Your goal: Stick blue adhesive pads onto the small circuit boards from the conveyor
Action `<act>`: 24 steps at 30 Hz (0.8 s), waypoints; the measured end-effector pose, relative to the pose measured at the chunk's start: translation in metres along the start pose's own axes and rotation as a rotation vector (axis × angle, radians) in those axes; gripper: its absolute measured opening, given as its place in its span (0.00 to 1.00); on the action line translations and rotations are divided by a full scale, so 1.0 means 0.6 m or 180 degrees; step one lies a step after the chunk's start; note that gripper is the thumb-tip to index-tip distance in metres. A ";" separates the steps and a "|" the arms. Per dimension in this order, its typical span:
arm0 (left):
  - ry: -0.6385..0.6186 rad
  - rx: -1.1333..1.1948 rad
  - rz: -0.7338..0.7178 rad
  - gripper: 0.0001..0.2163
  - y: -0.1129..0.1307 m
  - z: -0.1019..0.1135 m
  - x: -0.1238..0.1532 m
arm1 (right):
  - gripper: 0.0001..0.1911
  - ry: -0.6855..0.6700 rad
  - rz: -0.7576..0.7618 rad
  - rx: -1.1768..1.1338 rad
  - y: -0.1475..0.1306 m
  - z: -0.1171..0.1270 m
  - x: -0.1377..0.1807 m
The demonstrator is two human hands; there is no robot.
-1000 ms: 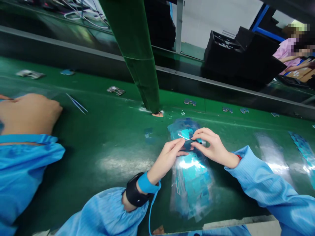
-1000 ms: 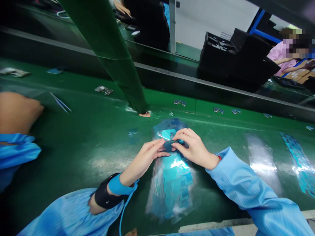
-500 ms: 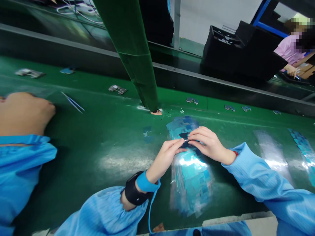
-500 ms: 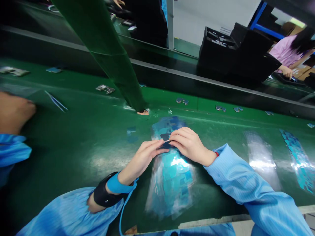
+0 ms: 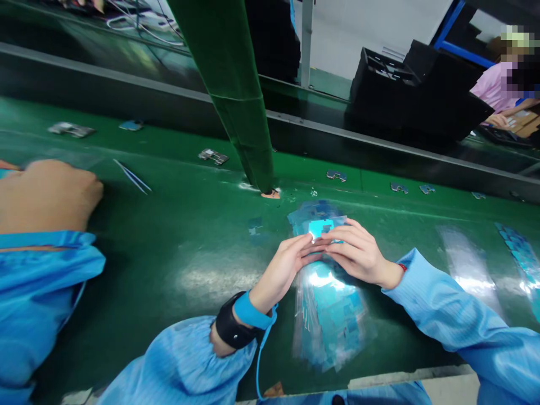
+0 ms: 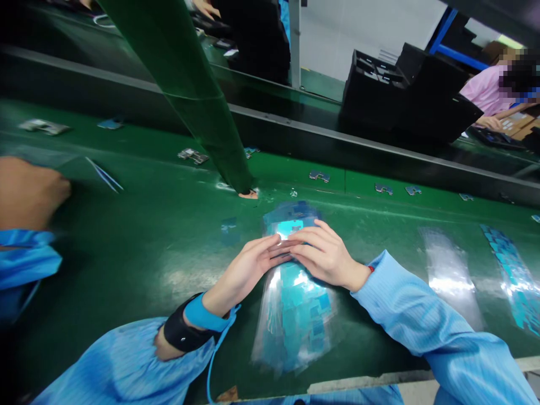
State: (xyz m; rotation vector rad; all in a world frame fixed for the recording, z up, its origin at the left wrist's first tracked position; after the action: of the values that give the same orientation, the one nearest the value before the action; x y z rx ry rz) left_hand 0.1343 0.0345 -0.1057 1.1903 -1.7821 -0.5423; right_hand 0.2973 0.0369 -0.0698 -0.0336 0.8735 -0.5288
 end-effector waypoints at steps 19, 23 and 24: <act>0.0323 -0.2194 -0.2091 0.07 0.030 -0.025 0.080 | 0.11 -0.0327 -0.3096 -0.2178 -0.013 0.054 -0.030; 0.0608 -0.1695 -0.1867 0.06 0.033 -0.027 0.077 | 0.15 0.0078 -0.3610 -0.2261 -0.008 0.068 -0.002; 0.0650 -0.1644 -0.1840 0.06 0.033 -0.029 0.076 | 0.15 0.0111 -0.3725 -0.2344 -0.007 0.068 0.006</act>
State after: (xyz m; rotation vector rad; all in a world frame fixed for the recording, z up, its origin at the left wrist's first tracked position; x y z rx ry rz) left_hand 0.1333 0.0046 -0.0624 1.3162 -1.0162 -1.0949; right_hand 0.3274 0.0243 -0.0450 -1.2692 0.9894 -1.2544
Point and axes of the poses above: each hand's wrist, its own x-axis away from the middle knuckle, its own z-axis out of the back of the hand, y = z × x, the point moved 2 cm from there along -x, towards the middle knuckle, and after that the axes turned 7 degrees about y, right-handed, at the moved point
